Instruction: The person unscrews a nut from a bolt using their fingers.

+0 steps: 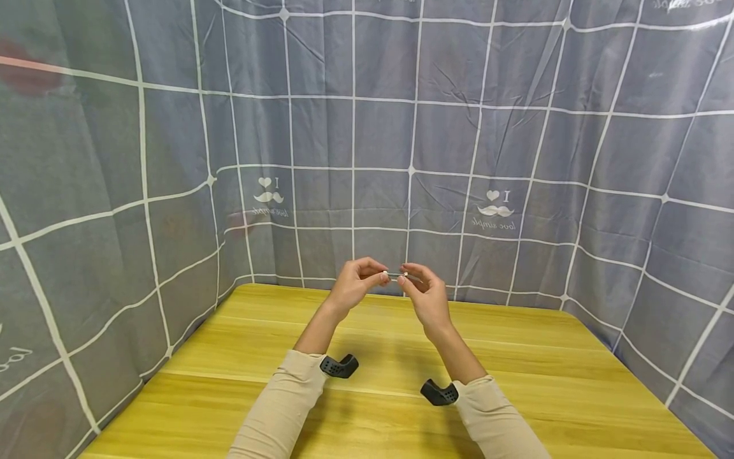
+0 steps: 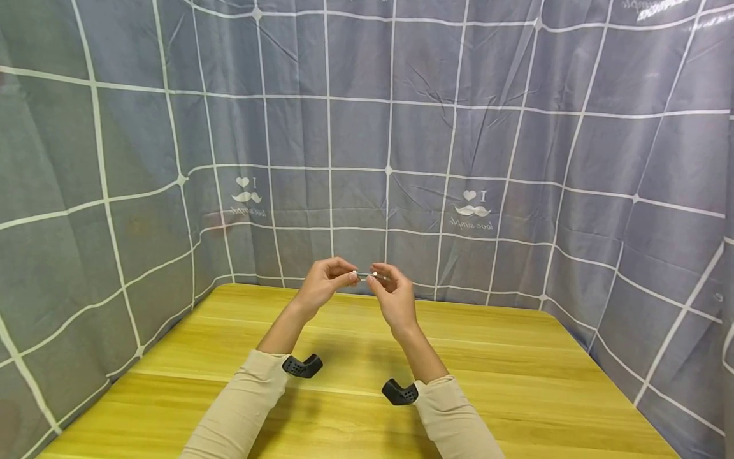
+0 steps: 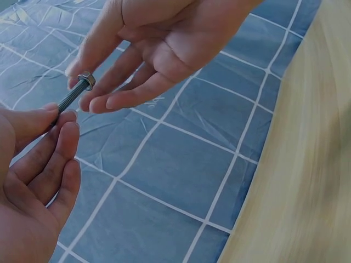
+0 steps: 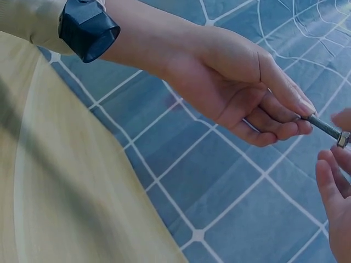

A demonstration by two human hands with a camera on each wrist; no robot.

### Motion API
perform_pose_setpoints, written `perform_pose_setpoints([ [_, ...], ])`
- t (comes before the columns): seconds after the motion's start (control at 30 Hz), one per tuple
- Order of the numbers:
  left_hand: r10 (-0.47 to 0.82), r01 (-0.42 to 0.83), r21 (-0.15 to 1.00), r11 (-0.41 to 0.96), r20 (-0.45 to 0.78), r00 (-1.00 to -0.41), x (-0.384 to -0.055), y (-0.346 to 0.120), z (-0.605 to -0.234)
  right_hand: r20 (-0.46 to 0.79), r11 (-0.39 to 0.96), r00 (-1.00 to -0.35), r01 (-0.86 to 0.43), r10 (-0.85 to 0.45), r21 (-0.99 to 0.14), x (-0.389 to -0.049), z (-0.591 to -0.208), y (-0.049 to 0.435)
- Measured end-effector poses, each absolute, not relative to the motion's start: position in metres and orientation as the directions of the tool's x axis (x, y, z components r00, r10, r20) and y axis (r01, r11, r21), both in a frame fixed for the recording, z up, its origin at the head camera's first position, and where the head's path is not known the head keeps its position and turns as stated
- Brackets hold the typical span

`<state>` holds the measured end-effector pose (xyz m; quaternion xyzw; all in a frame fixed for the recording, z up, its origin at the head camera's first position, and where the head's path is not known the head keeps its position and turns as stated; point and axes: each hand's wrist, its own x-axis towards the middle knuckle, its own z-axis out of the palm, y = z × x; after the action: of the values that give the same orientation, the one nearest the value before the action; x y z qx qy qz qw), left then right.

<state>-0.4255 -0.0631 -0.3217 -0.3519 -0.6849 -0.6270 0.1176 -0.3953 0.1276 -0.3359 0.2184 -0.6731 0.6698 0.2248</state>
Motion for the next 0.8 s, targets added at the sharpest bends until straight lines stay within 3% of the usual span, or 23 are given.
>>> perform_pose_setpoints([
  [0.8,0.32,0.598,0.798,-0.075,0.587,-0.743,-0.4277,-0.0659,-0.3208,0.6,-0.001,-0.798,-0.601,0.059,-0.799,-0.396,-0.3346,0.1274],
])
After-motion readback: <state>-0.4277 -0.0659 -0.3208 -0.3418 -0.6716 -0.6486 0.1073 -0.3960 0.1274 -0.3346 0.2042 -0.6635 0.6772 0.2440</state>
